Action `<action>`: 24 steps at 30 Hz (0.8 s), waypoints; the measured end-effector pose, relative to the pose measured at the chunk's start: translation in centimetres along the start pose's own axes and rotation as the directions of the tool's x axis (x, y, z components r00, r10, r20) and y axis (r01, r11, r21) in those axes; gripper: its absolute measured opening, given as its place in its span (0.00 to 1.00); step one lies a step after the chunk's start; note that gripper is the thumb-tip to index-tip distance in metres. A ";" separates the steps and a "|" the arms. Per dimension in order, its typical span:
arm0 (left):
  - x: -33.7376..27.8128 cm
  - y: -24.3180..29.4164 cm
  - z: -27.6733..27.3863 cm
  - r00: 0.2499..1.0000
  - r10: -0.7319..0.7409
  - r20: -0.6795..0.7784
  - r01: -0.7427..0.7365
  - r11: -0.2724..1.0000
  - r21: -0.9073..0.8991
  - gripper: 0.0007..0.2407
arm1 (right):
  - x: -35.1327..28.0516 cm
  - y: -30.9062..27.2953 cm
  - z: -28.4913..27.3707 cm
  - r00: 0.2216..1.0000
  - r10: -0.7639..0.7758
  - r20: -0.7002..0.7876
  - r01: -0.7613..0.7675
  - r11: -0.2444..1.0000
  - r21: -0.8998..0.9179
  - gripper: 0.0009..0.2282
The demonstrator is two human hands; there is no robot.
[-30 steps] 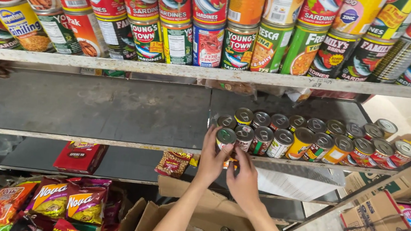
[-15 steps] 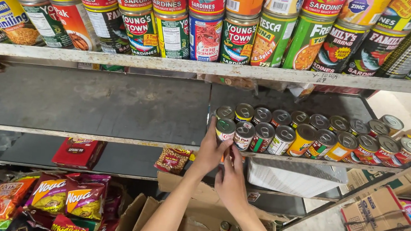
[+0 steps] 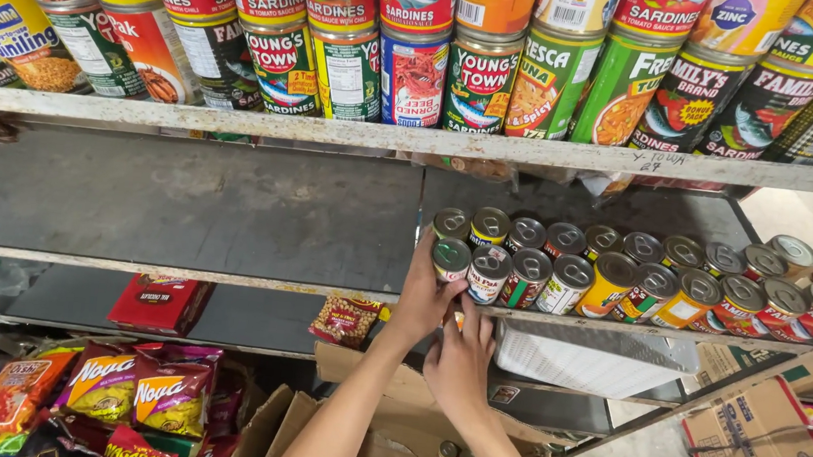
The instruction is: Organizing and stocking various canned food products and snacks onto shelves in a small store.
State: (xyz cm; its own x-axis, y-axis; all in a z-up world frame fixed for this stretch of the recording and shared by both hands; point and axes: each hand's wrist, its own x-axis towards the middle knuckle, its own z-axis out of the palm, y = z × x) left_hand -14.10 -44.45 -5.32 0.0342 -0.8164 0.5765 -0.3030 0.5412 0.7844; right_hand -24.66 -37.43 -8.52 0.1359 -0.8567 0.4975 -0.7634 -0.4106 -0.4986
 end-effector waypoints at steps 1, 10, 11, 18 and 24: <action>-0.1 -0.1 0.0 1.000 0.001 -0.006 -0.001 1.000 0.016 0.39 | -0.2 0.1 0.1 1.000 0.009 0.014 -0.009 1.000 -0.002 0.29; -0.4 0.1 -0.7 0.994 -0.094 0.048 0.088 0.990 0.107 0.41 | -2.7 0.5 0.6 0.995 -0.041 -0.095 0.049 0.995 0.087 0.26; -0.3 0.3 -0.8 0.995 -0.091 0.043 0.086 0.990 0.108 0.41 | -3.1 0.5 0.6 0.994 -0.047 -0.096 0.055 0.995 0.087 0.26; -1.5 1.0 -2.3 0.991 -0.113 0.067 0.105 0.989 0.101 0.43 | -8.3 -0.5 -0.5 0.999 0.049 -0.016 -0.041 0.947 0.319 0.25; -9.4 1.4 -4.1 0.961 -0.267 -0.069 0.251 0.951 -0.182 0.38 | -13.7 0.2 0.5 0.995 0.086 0.041 -0.095 0.894 0.437 0.25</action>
State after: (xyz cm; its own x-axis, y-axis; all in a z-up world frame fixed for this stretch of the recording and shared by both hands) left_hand -10.95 -35.22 -8.70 0.1794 -0.9152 0.3608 -0.1057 0.3467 0.9320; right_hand -26.31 -25.92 -15.79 0.0956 -0.9008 0.4235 -0.4199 -0.4222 -0.8033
